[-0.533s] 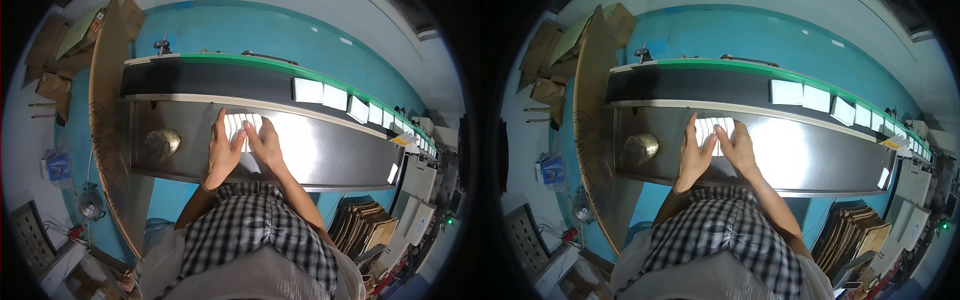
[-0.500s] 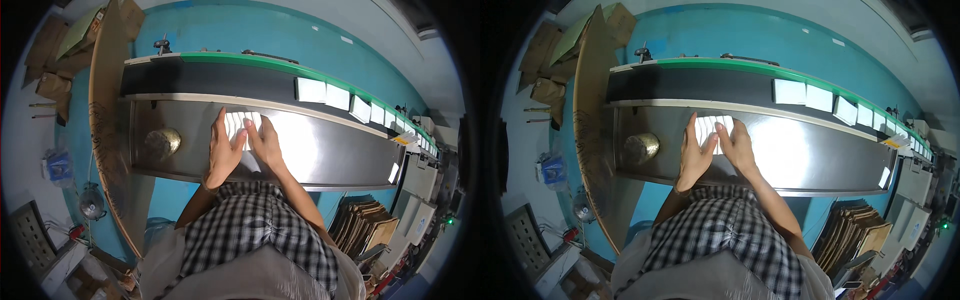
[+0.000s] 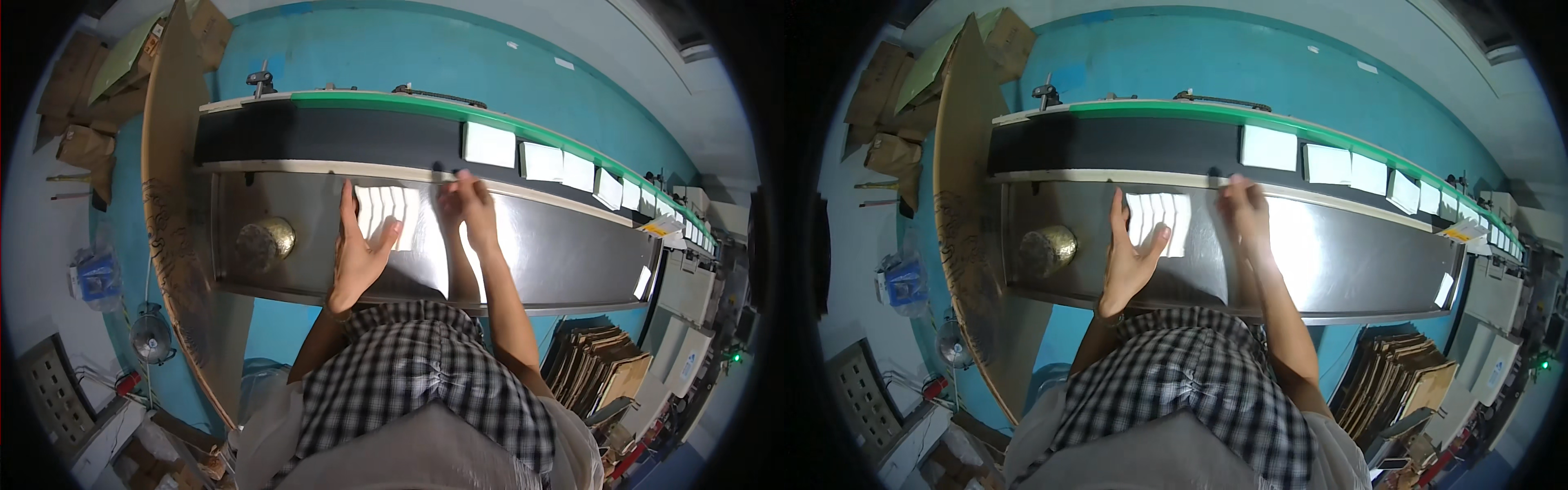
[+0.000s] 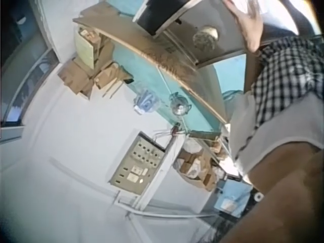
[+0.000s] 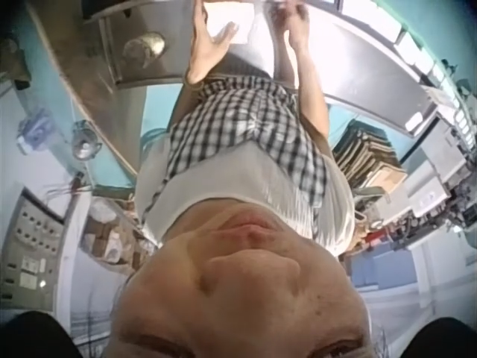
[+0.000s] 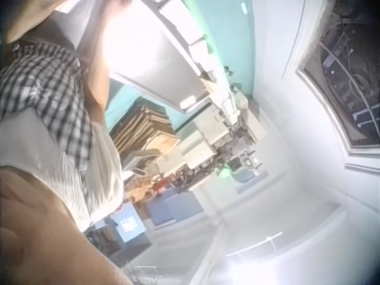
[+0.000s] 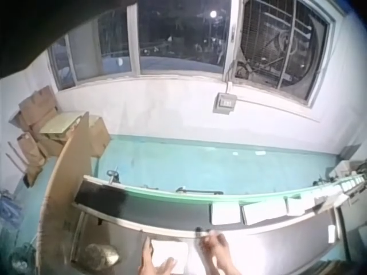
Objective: Sort and arrange stacks of paper products from a machine onto a conveyor belt.
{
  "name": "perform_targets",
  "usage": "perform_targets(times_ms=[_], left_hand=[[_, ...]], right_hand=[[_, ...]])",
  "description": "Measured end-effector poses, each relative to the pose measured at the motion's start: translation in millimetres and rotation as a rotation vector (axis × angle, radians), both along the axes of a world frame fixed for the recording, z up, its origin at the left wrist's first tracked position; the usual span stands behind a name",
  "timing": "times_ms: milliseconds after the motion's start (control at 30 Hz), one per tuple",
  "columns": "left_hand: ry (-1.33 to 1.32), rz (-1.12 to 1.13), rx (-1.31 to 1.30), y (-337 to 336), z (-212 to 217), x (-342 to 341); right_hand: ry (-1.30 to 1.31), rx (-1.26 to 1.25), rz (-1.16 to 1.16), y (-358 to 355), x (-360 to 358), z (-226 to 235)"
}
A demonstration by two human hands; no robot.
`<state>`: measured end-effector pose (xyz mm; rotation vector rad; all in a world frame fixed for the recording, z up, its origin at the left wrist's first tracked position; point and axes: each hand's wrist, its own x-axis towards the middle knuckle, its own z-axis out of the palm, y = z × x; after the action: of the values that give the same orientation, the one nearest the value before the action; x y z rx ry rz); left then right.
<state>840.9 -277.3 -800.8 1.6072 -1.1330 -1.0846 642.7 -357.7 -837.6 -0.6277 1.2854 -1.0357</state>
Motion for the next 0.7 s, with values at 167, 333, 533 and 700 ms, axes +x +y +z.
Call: perform_targets(times_ms=[167,333,533,700], left_hand=[[-0.183,-0.078,-0.020,7,-31,-9],[-0.250,-0.053,-0.023,0,-15,-5],[-0.081,0.034,0.004,2,-33,8],[0.045,-0.019,0.061,-2,-31,6]], right_hand=[[0.529,-0.055,0.458,34,46,26],[-0.045,0.183,0.381,41,32,7],[0.144,0.177,0.261,22,11,-10],[0.106,0.108,0.100,7,14,-6]])
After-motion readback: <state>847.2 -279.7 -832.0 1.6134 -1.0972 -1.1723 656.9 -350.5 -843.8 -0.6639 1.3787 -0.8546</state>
